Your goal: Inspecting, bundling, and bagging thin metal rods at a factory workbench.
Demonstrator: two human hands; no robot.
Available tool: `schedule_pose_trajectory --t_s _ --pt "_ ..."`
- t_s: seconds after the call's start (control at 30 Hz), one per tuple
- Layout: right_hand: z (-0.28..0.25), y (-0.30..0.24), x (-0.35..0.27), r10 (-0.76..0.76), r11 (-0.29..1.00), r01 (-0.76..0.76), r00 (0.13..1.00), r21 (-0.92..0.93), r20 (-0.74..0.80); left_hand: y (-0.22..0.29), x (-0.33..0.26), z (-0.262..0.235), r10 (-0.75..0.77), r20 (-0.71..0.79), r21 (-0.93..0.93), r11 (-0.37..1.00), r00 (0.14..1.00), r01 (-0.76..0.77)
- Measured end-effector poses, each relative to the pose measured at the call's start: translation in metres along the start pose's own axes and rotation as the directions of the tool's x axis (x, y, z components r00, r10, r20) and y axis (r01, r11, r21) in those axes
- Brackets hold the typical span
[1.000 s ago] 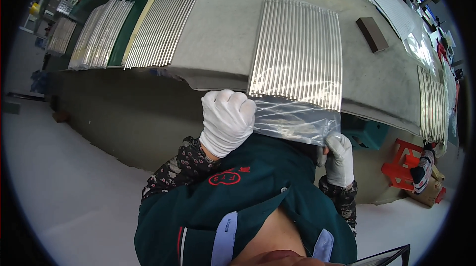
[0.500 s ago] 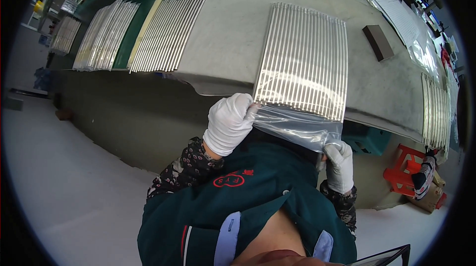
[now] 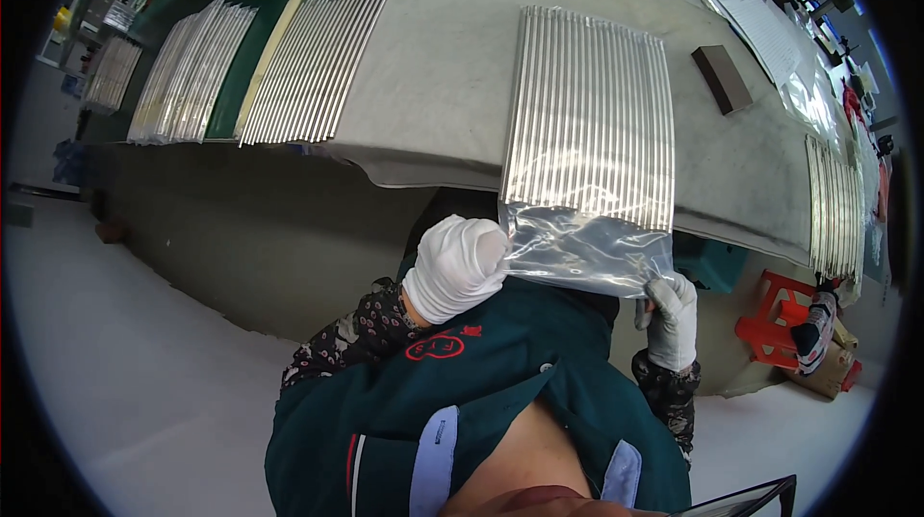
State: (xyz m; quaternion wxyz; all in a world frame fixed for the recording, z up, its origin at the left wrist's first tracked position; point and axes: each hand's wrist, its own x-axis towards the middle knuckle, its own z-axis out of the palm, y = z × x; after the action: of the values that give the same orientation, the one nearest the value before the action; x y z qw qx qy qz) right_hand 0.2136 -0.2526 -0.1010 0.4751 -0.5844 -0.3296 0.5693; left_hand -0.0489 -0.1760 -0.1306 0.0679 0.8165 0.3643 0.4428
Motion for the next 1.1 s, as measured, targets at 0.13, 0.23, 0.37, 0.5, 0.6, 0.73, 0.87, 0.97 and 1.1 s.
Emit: schedule_pose_trajectory --t_s 0.13,0.23,0.37,0.5,0.6,0.73,0.87,0.97,1.1 --pt "-0.007 0.002 -0.002 -0.003 0.999 0.002 0.999 -0.045 -0.032 0.004 0.005 -0.018 -0.231 0.379 -0.282 0.893 0.896 0.35" --pt "-0.014 -0.001 0.004 0.035 0.999 -0.039 0.994 0.033 0.108 -0.017 -0.005 -0.018 -0.391 0.543 -0.62 0.41 0.743 0.669" --pt "0.003 -0.01 0.014 -0.017 0.985 0.028 0.998 0.17 -0.061 -0.016 0.016 -0.007 -0.418 0.722 -0.569 0.096 0.552 0.816" --pt "0.004 -0.007 0.032 0.007 0.997 -0.008 1.0 -0.072 -0.01 0.001 0.015 0.009 -0.525 0.699 -0.57 0.0 0.485 0.822" --pt "0.012 -0.002 0.038 0.016 0.991 -0.009 0.998 0.132 -0.053 0.0 0.023 0.012 -0.522 0.769 -0.505 -0.143 0.369 0.851" --pt "0.014 -0.003 0.045 0.012 0.987 0.001 0.997 0.161 -0.081 -0.002 0.035 0.018 -0.572 0.742 -0.5 -0.125 0.349 0.857" --pt "0.016 -0.02 0.052 -0.018 0.988 0.043 0.986 0.147 -0.164 -0.017 0.043 0.02 -0.558 0.737 -0.485 -0.047 0.38 0.873" --pt "-0.009 -0.015 0.046 0.18 0.98 -0.174 0.982 -0.096 0.05 -0.028 0.029 0.003 -0.476 0.792 -0.393 0.081 0.382 0.916" --pt "-0.045 -0.039 0.024 0.298 0.792 -0.09 0.92 -0.603 0.253 -0.035 0.02 -0.034 -0.327 0.924 -0.145 0.185 0.2 0.972"
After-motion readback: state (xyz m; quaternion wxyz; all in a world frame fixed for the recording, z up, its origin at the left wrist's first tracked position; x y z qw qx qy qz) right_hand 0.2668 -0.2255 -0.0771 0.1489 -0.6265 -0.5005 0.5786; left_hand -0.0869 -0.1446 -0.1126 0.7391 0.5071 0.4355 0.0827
